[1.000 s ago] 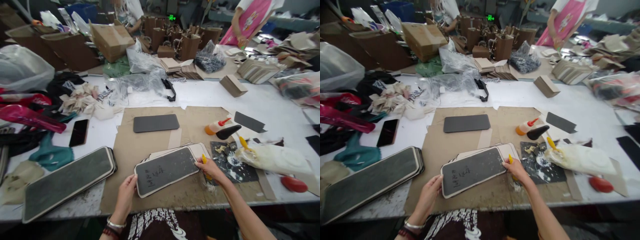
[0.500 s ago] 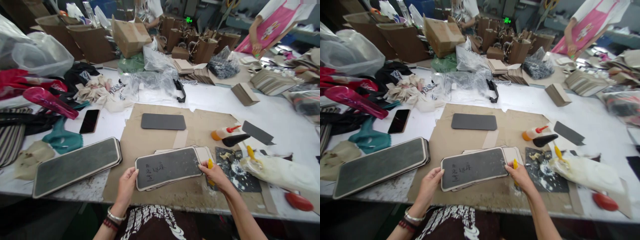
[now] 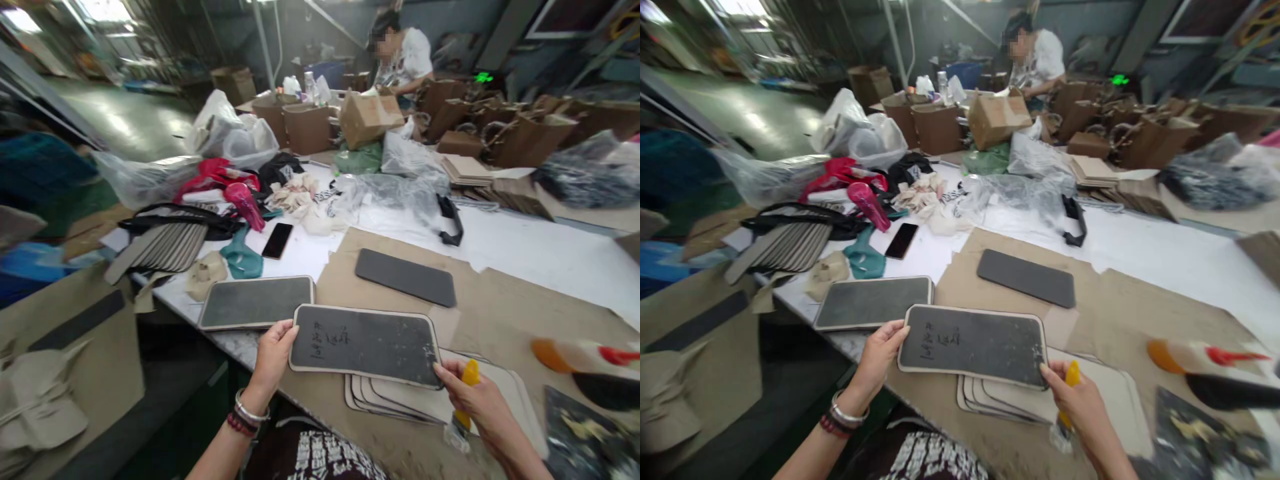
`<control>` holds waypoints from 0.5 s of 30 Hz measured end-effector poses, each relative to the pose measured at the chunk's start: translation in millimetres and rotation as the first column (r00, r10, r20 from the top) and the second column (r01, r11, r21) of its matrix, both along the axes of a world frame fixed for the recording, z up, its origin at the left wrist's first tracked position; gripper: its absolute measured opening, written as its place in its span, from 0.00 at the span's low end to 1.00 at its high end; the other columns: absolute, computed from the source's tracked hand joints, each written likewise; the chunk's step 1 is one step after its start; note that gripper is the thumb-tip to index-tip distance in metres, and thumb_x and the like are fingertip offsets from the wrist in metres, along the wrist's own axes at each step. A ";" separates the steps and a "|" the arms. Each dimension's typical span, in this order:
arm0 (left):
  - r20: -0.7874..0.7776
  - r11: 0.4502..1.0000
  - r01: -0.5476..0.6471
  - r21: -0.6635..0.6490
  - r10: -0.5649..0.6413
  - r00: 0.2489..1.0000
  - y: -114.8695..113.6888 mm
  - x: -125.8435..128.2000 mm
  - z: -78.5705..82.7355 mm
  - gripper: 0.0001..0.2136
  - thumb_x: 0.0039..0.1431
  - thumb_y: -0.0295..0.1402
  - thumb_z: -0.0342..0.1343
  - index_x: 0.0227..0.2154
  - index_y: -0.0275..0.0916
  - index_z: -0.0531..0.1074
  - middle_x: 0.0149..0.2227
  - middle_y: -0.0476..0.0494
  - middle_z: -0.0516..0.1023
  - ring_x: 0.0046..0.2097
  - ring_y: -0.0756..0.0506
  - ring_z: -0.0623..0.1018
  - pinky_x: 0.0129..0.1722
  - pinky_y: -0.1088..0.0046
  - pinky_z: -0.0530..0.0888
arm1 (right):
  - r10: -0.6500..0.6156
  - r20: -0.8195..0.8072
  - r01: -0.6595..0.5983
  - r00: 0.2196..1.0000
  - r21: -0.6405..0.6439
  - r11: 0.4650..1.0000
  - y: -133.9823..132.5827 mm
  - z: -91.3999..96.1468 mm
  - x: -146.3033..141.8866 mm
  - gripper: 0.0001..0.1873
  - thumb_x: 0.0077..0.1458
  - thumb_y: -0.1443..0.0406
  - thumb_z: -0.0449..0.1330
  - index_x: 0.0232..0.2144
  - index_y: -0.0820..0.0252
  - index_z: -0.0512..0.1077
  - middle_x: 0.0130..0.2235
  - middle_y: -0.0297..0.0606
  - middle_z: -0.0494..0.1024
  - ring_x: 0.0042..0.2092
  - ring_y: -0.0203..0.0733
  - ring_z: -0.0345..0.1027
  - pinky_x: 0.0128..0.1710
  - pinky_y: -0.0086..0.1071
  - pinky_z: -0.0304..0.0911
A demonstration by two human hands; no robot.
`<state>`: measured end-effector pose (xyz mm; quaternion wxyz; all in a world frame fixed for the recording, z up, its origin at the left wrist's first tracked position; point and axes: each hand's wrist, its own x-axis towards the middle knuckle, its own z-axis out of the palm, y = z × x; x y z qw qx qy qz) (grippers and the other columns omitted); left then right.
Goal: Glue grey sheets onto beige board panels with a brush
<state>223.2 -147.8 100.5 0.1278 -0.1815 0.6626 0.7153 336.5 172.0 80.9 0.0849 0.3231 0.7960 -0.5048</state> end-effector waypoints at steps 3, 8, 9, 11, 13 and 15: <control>-0.061 0.981 -0.173 -0.083 0.168 0.984 -51.2 -21.0 12.3 0.20 0.34 0.41 0.64 0.32 0.34 0.74 0.30 0.44 0.79 0.34 0.44 0.76 0.39 0.66 0.72 | 0.090 -0.053 -0.098 0.995 -0.168 0.981 -45.9 3.8 -44.9 0.21 0.40 0.46 0.56 0.23 0.57 0.64 0.16 0.27 0.58 0.17 0.32 0.52 0.16 0.27 0.49; -0.172 0.905 -0.372 -0.207 0.341 0.924 -135.6 -55.6 22.8 0.21 0.31 0.39 0.64 0.32 0.35 0.75 0.30 0.46 0.78 0.33 0.46 0.75 0.40 0.66 0.71 | 0.196 -0.123 -0.225 0.973 -0.312 0.923 -133.7 12.4 -118.7 0.18 0.37 0.51 0.59 0.22 0.58 0.62 0.16 0.25 0.57 0.17 0.29 0.50 0.17 0.25 0.47; -0.192 0.889 -0.403 -0.215 0.366 0.911 -148.6 -62.3 23.8 0.20 0.32 0.38 0.64 0.32 0.35 0.75 0.30 0.47 0.78 0.33 0.46 0.75 0.40 0.67 0.71 | 0.215 -0.138 -0.250 0.967 -0.326 0.912 -147.7 12.2 -130.8 0.17 0.38 0.52 0.59 0.22 0.58 0.62 0.16 0.25 0.57 0.17 0.29 0.50 0.17 0.25 0.47; -0.216 0.865 -0.452 -0.216 0.409 0.886 -169.9 -74.0 24.7 0.18 0.33 0.36 0.63 0.31 0.35 0.75 0.29 0.47 0.78 0.31 0.47 0.75 0.39 0.67 0.72 | 0.244 -0.157 -0.284 0.957 -0.347 0.894 -170.7 9.9 -150.4 0.15 0.38 0.54 0.58 0.21 0.58 0.61 0.15 0.25 0.57 0.17 0.29 0.50 0.17 0.25 0.47; -0.219 0.857 -0.472 -0.208 0.429 0.876 -185.2 -82.9 23.7 0.16 0.34 0.35 0.62 0.31 0.35 0.75 0.27 0.48 0.78 0.30 0.48 0.74 0.38 0.68 0.72 | 0.260 -0.158 -0.301 0.953 -0.356 0.885 -187.1 5.8 -163.9 0.14 0.39 0.56 0.58 0.20 0.58 0.60 0.15 0.24 0.57 0.17 0.29 0.49 0.17 0.25 0.47; -0.215 0.861 -0.466 -0.202 0.426 0.879 -195.2 -89.1 20.3 0.15 0.35 0.34 0.62 0.30 0.35 0.75 0.27 0.48 0.78 0.29 0.48 0.74 0.37 0.68 0.72 | 0.266 -0.151 -0.302 0.952 -0.342 0.890 -197.4 1.5 -172.0 0.12 0.40 0.57 0.57 0.20 0.58 0.59 0.15 0.24 0.56 0.17 0.29 0.49 0.17 0.25 0.47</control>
